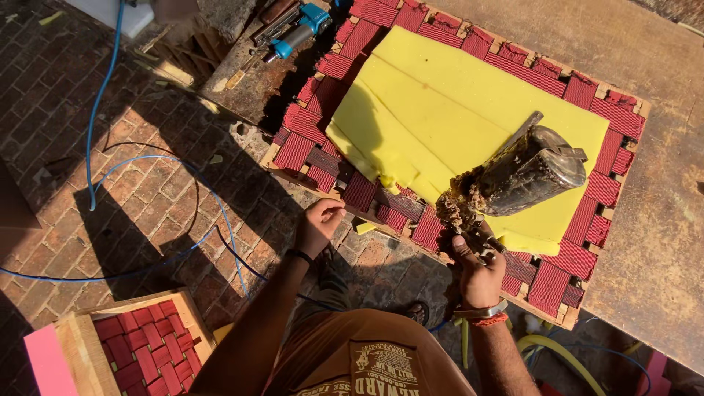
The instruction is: The person cuts a large yellow foam sheet into strips with a hand saw on a red lattice work frame, removing cut strips and trimming edge pieces. They then reposition the frame, apply hot glue with a glue gun along the frame edge, and use a pneumatic nailer on an adjacent pink foam panel.
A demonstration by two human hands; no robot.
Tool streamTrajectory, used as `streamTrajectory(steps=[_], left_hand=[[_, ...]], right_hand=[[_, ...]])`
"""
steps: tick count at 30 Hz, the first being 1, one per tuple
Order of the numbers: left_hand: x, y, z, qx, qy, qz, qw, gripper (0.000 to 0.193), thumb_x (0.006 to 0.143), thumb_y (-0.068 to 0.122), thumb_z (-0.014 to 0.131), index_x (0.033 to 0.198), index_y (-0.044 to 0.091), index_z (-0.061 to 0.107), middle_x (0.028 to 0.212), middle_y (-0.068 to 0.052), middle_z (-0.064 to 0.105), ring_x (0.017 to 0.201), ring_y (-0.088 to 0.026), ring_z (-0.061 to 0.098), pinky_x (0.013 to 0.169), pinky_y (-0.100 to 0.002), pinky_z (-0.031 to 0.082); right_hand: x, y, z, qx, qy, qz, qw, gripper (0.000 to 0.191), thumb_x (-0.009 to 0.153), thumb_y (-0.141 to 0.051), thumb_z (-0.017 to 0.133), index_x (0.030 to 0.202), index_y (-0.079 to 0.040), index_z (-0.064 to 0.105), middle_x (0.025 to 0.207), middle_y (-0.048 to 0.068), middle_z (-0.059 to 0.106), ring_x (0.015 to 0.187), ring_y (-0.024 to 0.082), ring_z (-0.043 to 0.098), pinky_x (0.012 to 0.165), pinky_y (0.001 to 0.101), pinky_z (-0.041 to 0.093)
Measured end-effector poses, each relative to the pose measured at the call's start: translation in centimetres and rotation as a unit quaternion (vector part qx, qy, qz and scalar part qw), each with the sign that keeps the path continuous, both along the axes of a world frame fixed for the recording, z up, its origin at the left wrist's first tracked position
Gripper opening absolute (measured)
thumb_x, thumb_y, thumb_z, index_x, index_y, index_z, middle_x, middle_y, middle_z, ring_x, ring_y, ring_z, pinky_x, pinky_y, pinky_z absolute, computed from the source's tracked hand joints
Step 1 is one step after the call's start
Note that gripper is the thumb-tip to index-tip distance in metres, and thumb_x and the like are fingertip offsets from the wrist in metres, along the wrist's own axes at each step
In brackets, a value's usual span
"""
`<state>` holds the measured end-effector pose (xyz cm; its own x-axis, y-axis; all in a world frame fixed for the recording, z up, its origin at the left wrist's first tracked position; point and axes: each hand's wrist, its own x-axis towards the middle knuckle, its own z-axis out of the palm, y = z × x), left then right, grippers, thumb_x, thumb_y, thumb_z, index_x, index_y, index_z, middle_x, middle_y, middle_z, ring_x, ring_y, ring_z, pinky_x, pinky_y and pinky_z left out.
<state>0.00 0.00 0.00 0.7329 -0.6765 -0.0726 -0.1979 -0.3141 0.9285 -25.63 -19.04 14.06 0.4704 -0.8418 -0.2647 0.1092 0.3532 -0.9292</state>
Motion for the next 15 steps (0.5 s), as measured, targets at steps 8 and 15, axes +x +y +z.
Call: streamTrajectory(steps=[8, 15], left_hand=[[0.4, -9.9, -0.8, 0.009, -0.319, -0.201, 0.926, 0.037, 0.08, 0.018, 0.077, 0.114, 0.006, 0.07, 0.111, -0.018, 0.069, 0.101, -0.034, 0.066, 0.08, -0.047, 0.057], [0.1, -13.4, 0.5, -0.002, -0.387, -0.348, 0.854, 0.018, 0.092, 0.011, 0.063, 0.106, 0.011, 0.075, 0.102, -0.011, 0.073, 0.097, -0.028, 0.071, 0.081, -0.043, 0.061]], right_hand=[[5.4, 2.5, 0.9, -0.036, -0.01, -0.083, 0.996, 0.062, 0.097, 0.002, 0.065, 0.152, 0.012, 0.039, 0.126, 0.019, 0.069, 0.112, 0.026, 0.071, 0.098, 0.0384, 0.059], [4.6, 3.5, 3.8, -0.045, 0.025, -0.108, 0.993, 0.055, 0.097, 0.004, 0.061, 0.148, 0.014, 0.044, 0.119, 0.024, 0.069, 0.104, 0.03, 0.073, 0.092, 0.0439, 0.062]])
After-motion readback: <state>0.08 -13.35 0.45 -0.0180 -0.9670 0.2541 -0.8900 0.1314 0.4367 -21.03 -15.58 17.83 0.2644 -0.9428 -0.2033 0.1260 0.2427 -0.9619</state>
